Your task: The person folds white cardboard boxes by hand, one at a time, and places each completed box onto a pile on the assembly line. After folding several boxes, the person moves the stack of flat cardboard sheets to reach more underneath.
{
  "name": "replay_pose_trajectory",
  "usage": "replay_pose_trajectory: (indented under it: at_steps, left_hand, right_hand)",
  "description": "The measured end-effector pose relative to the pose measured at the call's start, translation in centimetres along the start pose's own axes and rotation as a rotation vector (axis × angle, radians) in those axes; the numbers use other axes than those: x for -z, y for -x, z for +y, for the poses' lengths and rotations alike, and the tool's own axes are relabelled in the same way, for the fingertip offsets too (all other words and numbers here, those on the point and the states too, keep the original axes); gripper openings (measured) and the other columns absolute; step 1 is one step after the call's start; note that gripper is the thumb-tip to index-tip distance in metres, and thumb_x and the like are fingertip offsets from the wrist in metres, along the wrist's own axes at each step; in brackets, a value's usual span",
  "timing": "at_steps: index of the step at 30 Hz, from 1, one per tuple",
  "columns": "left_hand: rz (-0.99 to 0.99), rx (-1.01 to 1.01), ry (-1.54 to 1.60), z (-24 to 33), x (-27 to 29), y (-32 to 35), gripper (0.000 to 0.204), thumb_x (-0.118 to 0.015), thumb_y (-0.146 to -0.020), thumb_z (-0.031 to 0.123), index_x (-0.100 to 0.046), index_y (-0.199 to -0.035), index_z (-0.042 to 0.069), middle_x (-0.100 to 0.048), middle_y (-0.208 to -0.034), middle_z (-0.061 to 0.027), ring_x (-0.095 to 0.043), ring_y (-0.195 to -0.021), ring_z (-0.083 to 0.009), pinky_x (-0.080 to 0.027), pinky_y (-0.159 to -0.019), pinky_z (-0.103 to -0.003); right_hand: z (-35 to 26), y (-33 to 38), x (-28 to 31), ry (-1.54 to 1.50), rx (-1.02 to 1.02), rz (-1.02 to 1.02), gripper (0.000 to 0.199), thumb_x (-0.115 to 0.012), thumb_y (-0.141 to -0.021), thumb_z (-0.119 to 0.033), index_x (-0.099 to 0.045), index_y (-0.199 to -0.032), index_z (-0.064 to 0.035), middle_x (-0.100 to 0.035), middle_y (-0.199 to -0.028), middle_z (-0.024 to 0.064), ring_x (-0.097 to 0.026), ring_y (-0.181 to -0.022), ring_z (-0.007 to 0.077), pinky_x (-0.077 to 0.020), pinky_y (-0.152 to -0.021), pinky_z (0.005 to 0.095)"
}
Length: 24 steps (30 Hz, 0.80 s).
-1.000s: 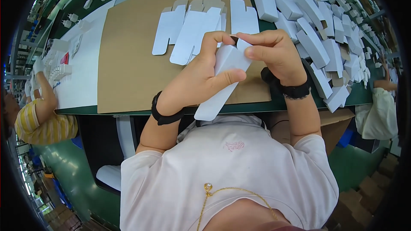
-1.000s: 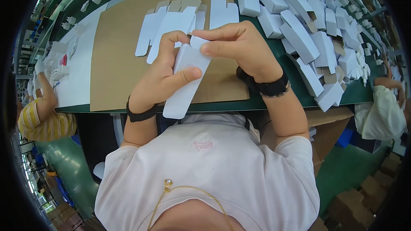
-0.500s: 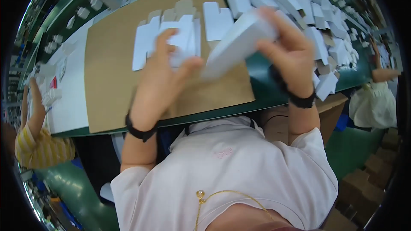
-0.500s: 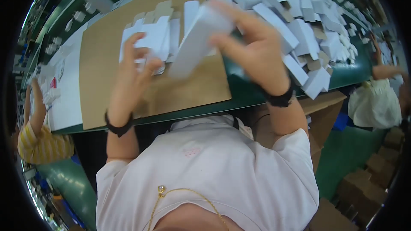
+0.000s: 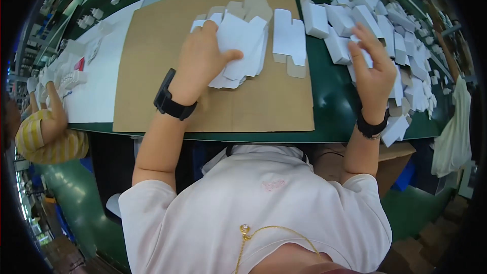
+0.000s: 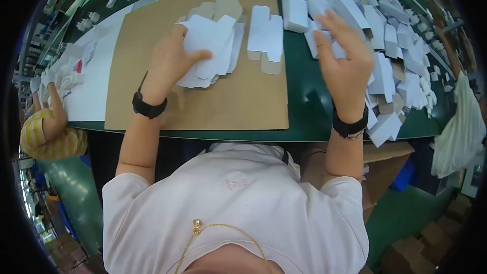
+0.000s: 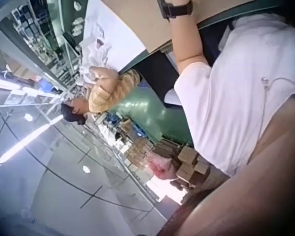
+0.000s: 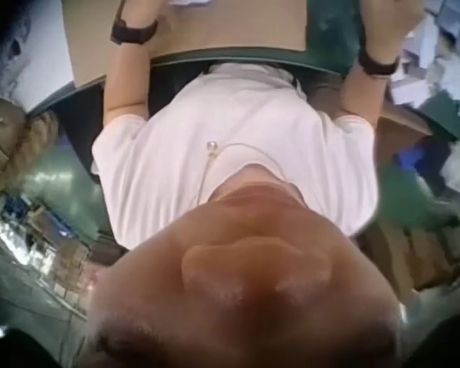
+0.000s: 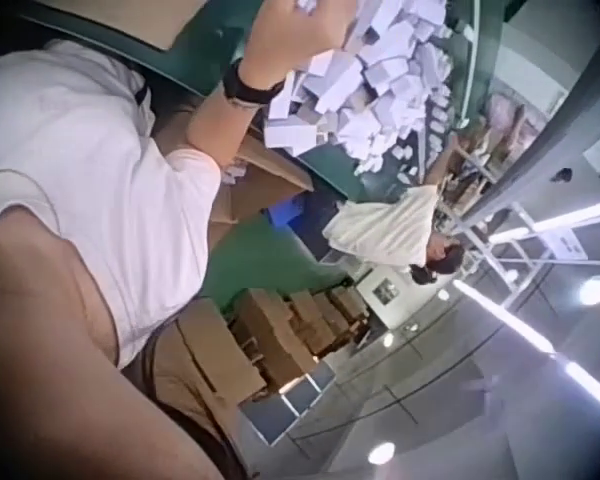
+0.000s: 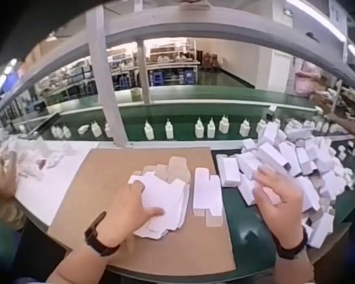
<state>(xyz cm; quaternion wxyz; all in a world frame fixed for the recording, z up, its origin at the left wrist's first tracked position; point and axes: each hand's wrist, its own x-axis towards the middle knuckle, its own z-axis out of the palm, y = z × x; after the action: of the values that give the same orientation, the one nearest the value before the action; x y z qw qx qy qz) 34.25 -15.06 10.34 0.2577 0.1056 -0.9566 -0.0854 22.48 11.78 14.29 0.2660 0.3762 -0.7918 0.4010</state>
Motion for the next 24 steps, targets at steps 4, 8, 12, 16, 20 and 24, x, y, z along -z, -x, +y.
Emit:
replay_pose_trajectory:
  at_steps: [4,8,12,16,20,24]
  left_hand:
    - [-0.042,0.152,0.176,2.5,1.5,-0.1,0.045,-0.074,-0.067,0.021,-0.051,-0.099,-0.001,-0.061,-0.074,-0.0213,-0.061,-0.071,-0.0356,-0.048,-0.062,-0.039]
    - [0.158,0.036,0.116,2.2,0.3,-0.2,0.038,-0.074,-0.067,0.02,-0.054,-0.093,0.001,-0.061,-0.072,-0.0185,-0.06,-0.068,-0.0341,-0.047,-0.06,-0.038]
    - [0.102,0.107,0.142,1.1,0.0,-0.2,0.028,-0.073,-0.068,0.018,-0.054,-0.081,0.002,-0.06,-0.068,-0.0149,-0.057,-0.063,-0.0315,-0.046,-0.058,-0.036]
    - [-0.042,0.2,0.453,3.6,1.6,-0.4,0.026,-0.072,-0.069,0.017,-0.053,-0.079,0.002,-0.058,-0.066,-0.014,-0.056,-0.06,-0.0296,-0.044,-0.056,-0.034]
    - [-0.069,0.082,0.736,6.2,2.4,-0.3,0.023,-0.069,-0.073,0.015,-0.052,-0.078,0.002,-0.054,-0.061,-0.0122,-0.051,-0.054,-0.022,-0.041,-0.053,-0.031]
    - [0.084,-0.074,0.773,5.4,-0.4,-0.1,0.024,-0.067,-0.076,0.015,-0.048,-0.084,0.003,-0.054,-0.077,-0.0064,-0.047,-0.067,-0.0155,-0.039,-0.058,-0.027]
  right_hand:
    - [-2.9,0.5,-3.5,-0.298,-0.198,-0.335,0.04,-0.063,-0.079,-0.011,-0.055,-0.119,-0.0076,-0.064,-0.1,0.0132,-0.061,-0.08,0.0147,-0.0493,-0.07,0.0259]
    - [-3.7,1.0,-5.7,-0.309,-0.05,-0.35,0.044,-0.063,-0.08,-0.013,-0.052,-0.122,-0.0085,-0.064,-0.093,0.0154,-0.063,-0.076,0.0169,-0.0499,-0.068,0.0259]
    - [-4.0,0.7,-5.7,-0.294,-0.14,-0.406,0.043,-0.063,-0.08,-0.014,-0.053,-0.122,-0.01,-0.064,-0.085,0.0145,-0.063,-0.069,0.0168,-0.0491,-0.064,0.0246]
    - [-4.0,0.2,-5.8,-0.362,-0.252,-0.423,0.043,-0.063,-0.081,-0.014,-0.052,-0.122,-0.0101,-0.064,-0.085,0.0134,-0.063,-0.067,0.0147,-0.0478,-0.06,0.0238]
    - [-4.5,-0.1,-6.2,-0.393,-0.222,-0.342,0.044,-0.064,-0.08,-0.013,-0.051,-0.122,-0.0098,-0.064,-0.088,0.0115,-0.063,-0.068,0.0136,-0.0483,-0.061,0.0242]
    - [-4.1,0.0,-6.8,-0.673,-0.301,-0.267,0.027,-0.068,-0.077,-0.016,-0.058,-0.099,-0.0034,-0.062,-0.083,0.0086,-0.061,-0.071,0.0127,-0.0492,-0.069,0.0251]
